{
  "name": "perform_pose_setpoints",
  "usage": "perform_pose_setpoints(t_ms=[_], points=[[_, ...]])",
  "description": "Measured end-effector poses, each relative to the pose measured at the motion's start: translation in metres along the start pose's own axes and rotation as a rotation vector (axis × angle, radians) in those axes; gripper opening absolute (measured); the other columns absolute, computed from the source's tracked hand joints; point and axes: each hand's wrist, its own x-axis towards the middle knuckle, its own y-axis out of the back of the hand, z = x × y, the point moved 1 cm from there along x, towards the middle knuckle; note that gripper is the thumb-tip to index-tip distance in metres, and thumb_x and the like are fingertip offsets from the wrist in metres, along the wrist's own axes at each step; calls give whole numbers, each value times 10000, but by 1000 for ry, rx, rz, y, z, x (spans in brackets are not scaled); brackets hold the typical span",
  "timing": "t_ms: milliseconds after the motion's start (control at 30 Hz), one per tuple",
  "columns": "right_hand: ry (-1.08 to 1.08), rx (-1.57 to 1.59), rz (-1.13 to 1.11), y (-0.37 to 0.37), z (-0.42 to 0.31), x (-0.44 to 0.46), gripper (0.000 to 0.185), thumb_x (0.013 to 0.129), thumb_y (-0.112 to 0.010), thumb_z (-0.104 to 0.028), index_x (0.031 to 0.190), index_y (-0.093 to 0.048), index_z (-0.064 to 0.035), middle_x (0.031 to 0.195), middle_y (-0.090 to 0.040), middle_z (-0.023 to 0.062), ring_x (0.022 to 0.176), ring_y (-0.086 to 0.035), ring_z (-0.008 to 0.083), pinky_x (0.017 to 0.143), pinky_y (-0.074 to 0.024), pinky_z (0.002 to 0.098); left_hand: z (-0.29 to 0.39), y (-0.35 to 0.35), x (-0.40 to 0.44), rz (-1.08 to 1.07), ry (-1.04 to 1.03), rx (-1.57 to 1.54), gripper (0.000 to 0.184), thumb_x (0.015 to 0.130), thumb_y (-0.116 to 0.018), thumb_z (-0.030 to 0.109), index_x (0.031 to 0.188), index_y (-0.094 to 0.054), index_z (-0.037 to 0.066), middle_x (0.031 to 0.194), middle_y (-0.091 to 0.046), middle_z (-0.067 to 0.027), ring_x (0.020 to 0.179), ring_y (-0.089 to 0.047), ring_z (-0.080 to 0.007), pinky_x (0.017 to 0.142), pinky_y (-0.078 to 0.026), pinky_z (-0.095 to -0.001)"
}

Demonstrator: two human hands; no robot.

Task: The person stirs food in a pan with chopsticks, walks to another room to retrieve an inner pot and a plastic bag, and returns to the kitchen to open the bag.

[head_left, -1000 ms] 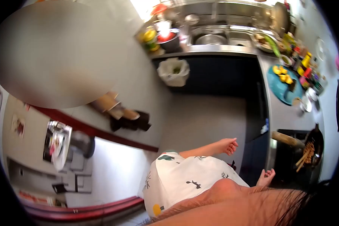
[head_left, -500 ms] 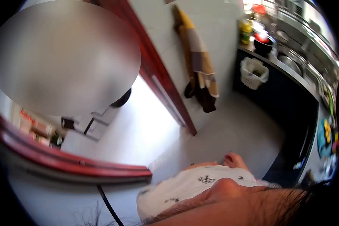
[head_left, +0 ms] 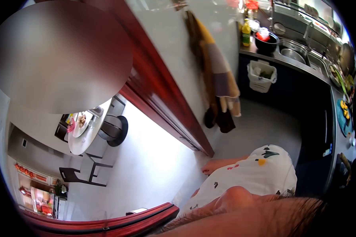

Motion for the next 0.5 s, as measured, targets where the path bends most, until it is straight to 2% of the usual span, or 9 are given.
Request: perform_pose_setpoints(t_ms=[67,200,367,400,500], points=[[33,-130,-30,34,-33,29,208,861,-582,-257,969,-630,-86,907,-654,126,845,-632,317,752,-489,439,4,26,-7,41,-19,-32,343,991,-467,295,1111,-620,13,1027,-658,-88,979,-607,-182,895,-468,-324],[190,-220,-178,47,-48,109,246,868,-567,-261,1014,-627,-73,950,-652,141,875,-624,323,770,-488,447,11,76,-30,133,-68,-107,342,991,-468,292,1117,-620,13,1033,-657,-88,986,-604,-181,899,-465,-322],[86,-87,-339,53,-82,202,241,899,-530,-213,1054,-626,-55,1001,-644,161,948,-613,338,838,-483,418,5,138,-56,255,-149,-207,341,991,-469,288,1125,-618,12,1040,-656,-87,995,-599,-178,905,-462,-319],[155,-64,-317,47,-78,223,231,898,-530,-207,1045,-630,-60,996,-645,161,936,-614,341,832,-484,422,6,153,-59,269,-163,-225,341,991,-469,287,1126,-618,12,1041,-656,-87,997,-598,-178,906,-461,-319],[181,-69,-377,55,-91,283,231,891,-537,-214,1034,-634,-60,989,-647,160,930,-617,336,830,-485,420,14,199,-64,287,-191,-250,341,991,-470,285,1130,-618,12,1045,-655,-87,1002,-596,-177,910,-459,-317]])
